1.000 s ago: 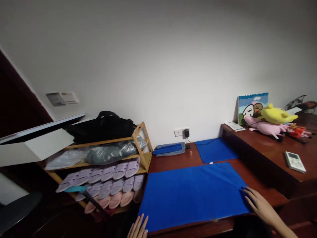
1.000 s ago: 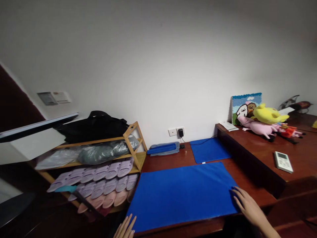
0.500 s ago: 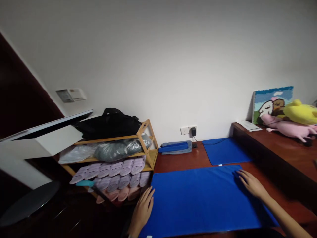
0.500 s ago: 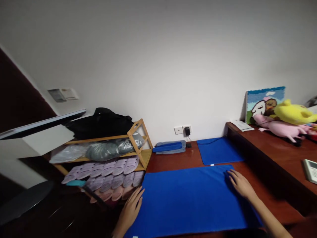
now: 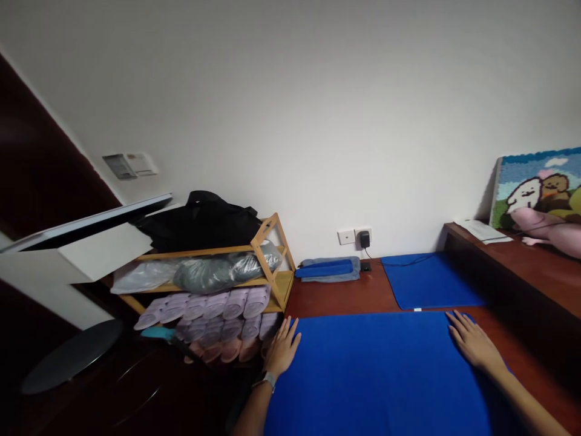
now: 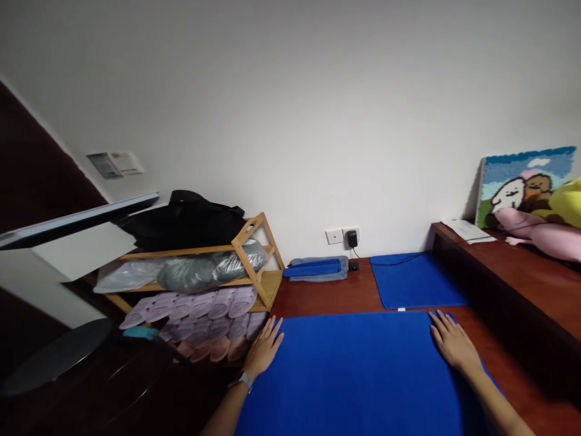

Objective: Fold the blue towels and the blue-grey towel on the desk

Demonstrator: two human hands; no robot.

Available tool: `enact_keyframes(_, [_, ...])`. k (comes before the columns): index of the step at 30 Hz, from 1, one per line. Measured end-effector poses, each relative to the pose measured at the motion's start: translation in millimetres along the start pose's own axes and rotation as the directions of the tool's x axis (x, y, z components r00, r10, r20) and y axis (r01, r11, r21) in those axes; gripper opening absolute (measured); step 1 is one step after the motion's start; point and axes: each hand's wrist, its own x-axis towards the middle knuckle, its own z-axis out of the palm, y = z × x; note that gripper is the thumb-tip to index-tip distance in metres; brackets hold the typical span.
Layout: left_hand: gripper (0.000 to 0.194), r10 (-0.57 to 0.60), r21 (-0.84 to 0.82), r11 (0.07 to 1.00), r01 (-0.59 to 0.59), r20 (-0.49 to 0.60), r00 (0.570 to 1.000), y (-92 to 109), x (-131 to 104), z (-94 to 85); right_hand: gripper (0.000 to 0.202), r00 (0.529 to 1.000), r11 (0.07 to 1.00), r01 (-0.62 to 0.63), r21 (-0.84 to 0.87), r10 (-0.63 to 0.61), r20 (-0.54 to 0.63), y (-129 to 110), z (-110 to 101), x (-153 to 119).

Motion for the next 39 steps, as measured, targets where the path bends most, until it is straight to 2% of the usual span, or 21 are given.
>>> enact_keyframes(4, [0.062,-0.014,-0.007,1.0,0.014,0.017,1.0,3.1,-1.3,-2.8,0.077,0.999,1.0,-0.001,-0.012,0.001,0.04,-2.3,-4.2,-2.1])
enact_keyframes(8, [0.059,-0.008,0.003,1.0,0.008,-0.007,1.0,5.9,-1.4,-4.0,0.076,0.989,0.998,-0.016,-0.068,0.026,0.142,-6.0,-16.9,-2.5])
enact_keyframes(10, [0.057,-0.019,0.023,1.0,0.02,-0.018,1.0,7.4,-1.7,-3.3,0.072,0.981,0.989,-0.059,-0.132,0.082,0.174,-14.6,-27.3,-0.9])
enact_keyframes(12, [0.057,-0.026,0.031,0.999,0.027,-0.026,0.999,8.5,-2.0,-1.8,0.068,0.977,0.971,-0.11,-0.211,0.145,0.157,-36.3,-38.1,2.7])
enact_keyframes(14, [0.057,-0.023,0.029,0.999,0.024,-0.037,0.999,9.0,-2.4,0.2,0.066,0.985,0.965,-0.101,-0.241,0.131,0.112,-78.5,-46.2,7.0])
enact_keyframes(15, [0.057,-0.023,0.031,0.999,0.024,-0.042,0.999,9.1,-2.6,1.1,0.065,0.992,0.972,-0.066,-0.227,0.089,0.092,-108.3,-48.2,8.8])
enact_keyframes(18, [0.057,-0.026,0.039,0.999,0.028,-0.052,0.998,8.5,-3.0,3.8,0.062,0.989,0.991,0.121,-0.054,-0.116,0.095,-225.8,-43.0,8.4])
enact_keyframes(20, [0.057,-0.024,0.034,0.999,0.026,-0.054,0.998,7.4,-3.1,5.5,0.065,0.957,0.97,0.228,0.087,-0.239,0.166,-310.5,-31.8,2.9])
enact_keyframes(22, [0.058,-0.019,0.024,0.999,0.02,-0.055,0.998,5.7,-2.6,7.5,0.069,0.9,0.935,0.296,0.196,-0.341,0.272,-380.0,-18.8,-4.0])
enact_keyframes(24, [0.058,-0.02,0.017,1.0,0.021,-0.051,0.998,3.6,-1.5,9.8,0.072,0.854,0.921,0.303,0.246,-0.376,0.358,-420.6,-8.6,-8.0])
enact_keyframes(25, [0.058,-0.022,0.014,1.0,0.023,-0.05,0.998,2.4,-0.7,10.9,0.072,0.845,0.923,0.294,0.25,-0.373,0.384,-428.1,-5.5,-8.2])
enact_keyframes(27, [0.058,-0.025,0.007,1.0,0.025,-0.05,0.998,0.0,1.3,12.9,0.072,0.852,0.939,0.258,0.226,-0.331,0.405,-417.9,-3.8,-5.6])
enact_keyframes(29, [0.059,-0.02,0.003,1.0,0.02,-0.05,0.999,-1.9,3.4,14.3,0.072,0.877,0.962,0.207,0.18,-0.264,0.401,-379.5,-7.3,-1.5])
enact_keyframes(31, [0.059,-0.014,0.005,1.0,0.015,-0.052,0.999,-3.2,5.3,14.9,0.071,0.908,0.982,0.142,0.121,-0.178,0.38,-321.7,-14.3,1.3])
enact_keyframes(34, [0.059,-0.009,0.009,1.0,0.01,-0.053,0.999,-4.1,7.6,14.4,0.071,0.94,1.0,0.03,0.002,-0.029,0.341,-219.3,-27.4,1.6])
enact_keyframes(37, [0.059,-0.014,0.011,1.0,0.014,-0.047,0.999,-4.4,9.1,13.2,0.072,0.938,0.985,-0.086,-0.148,0.13,0.323,-124.8,-40.3,0.2])
enact_keyframes(39, [0.059,-0.024,0.01,1.0,0.025,-0.042,0.999,-4.7,9.9,12.2,0.073,0.926,0.964,-0.146,-0.22,0.211,0.313,-77.5,-46.2,-0.1])
